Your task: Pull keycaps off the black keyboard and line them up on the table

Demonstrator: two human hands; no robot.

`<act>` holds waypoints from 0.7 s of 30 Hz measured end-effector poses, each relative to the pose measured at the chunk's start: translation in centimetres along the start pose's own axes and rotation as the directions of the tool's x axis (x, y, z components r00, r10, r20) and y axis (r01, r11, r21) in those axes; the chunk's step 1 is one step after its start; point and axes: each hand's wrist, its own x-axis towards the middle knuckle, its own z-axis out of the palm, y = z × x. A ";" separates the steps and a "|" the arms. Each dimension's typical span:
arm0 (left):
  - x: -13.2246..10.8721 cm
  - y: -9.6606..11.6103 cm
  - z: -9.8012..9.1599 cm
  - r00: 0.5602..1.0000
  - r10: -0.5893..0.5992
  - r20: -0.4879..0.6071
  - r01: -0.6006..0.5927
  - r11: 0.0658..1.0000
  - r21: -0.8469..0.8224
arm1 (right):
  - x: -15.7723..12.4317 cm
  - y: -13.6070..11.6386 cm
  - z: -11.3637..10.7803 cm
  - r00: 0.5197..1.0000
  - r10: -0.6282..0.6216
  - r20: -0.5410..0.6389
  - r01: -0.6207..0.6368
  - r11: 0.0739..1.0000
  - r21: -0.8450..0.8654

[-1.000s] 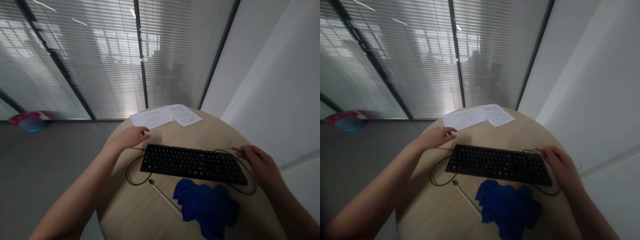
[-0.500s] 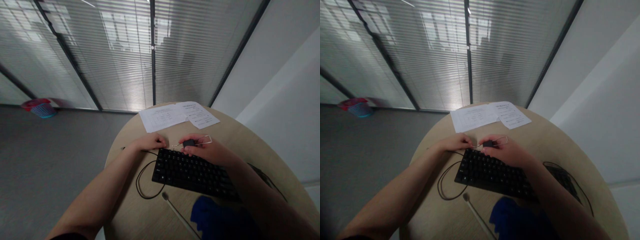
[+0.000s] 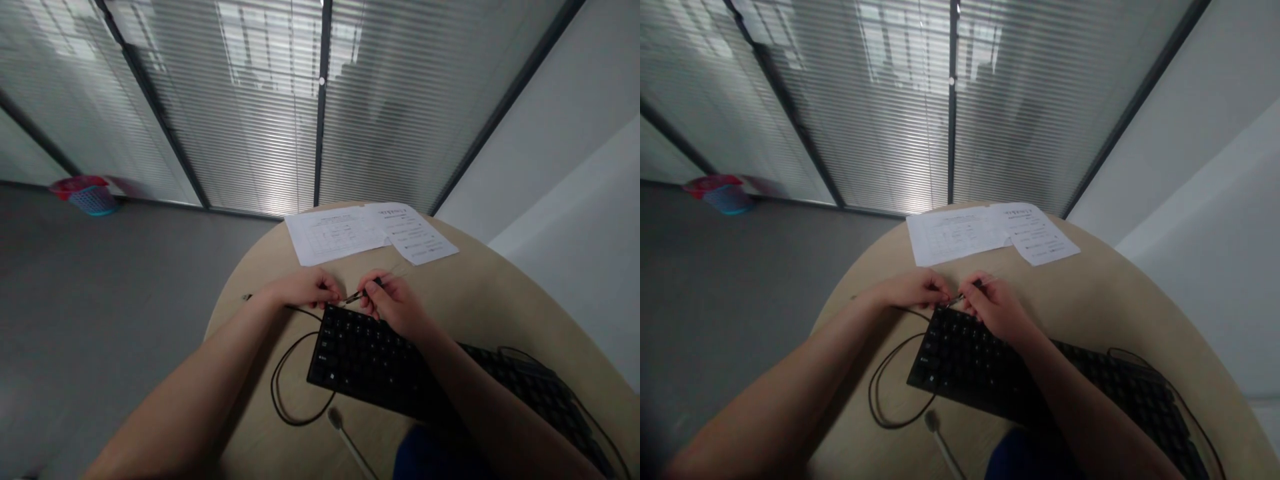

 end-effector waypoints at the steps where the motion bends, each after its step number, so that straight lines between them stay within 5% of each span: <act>1: 0.1 -0.2 0.1 1.000 -0.010 -0.015 0.010 1.000 0.000 | 0.0 0.4 0.0 1.000 0.002 -0.014 -0.001 1.000 0.023; 7: -0.1 -0.1 0.3 0.996 -0.053 -0.067 0.054 0.998 0.017 | -0.2 1.3 -0.2 0.998 0.012 -0.068 -0.008 0.998 0.069; 12: -0.4 0.2 0.3 0.997 -0.035 -0.070 0.037 0.999 0.031 | -0.6 -0.2 -1.5 0.994 -0.044 -0.099 0.030 0.989 -0.142; 17: -0.5 0.2 0.3 0.997 0.019 -0.070 -0.010 0.993 0.117 | -3.4 -1.3 -5.9 0.991 -0.104 -0.083 0.063 0.917 -0.394; 21: -0.5 0.0 0.1 0.995 0.051 -0.087 -0.035 0.984 0.176 | -7.2 0.8 -11.5 0.963 -0.053 -0.263 -0.057 0.917 -0.396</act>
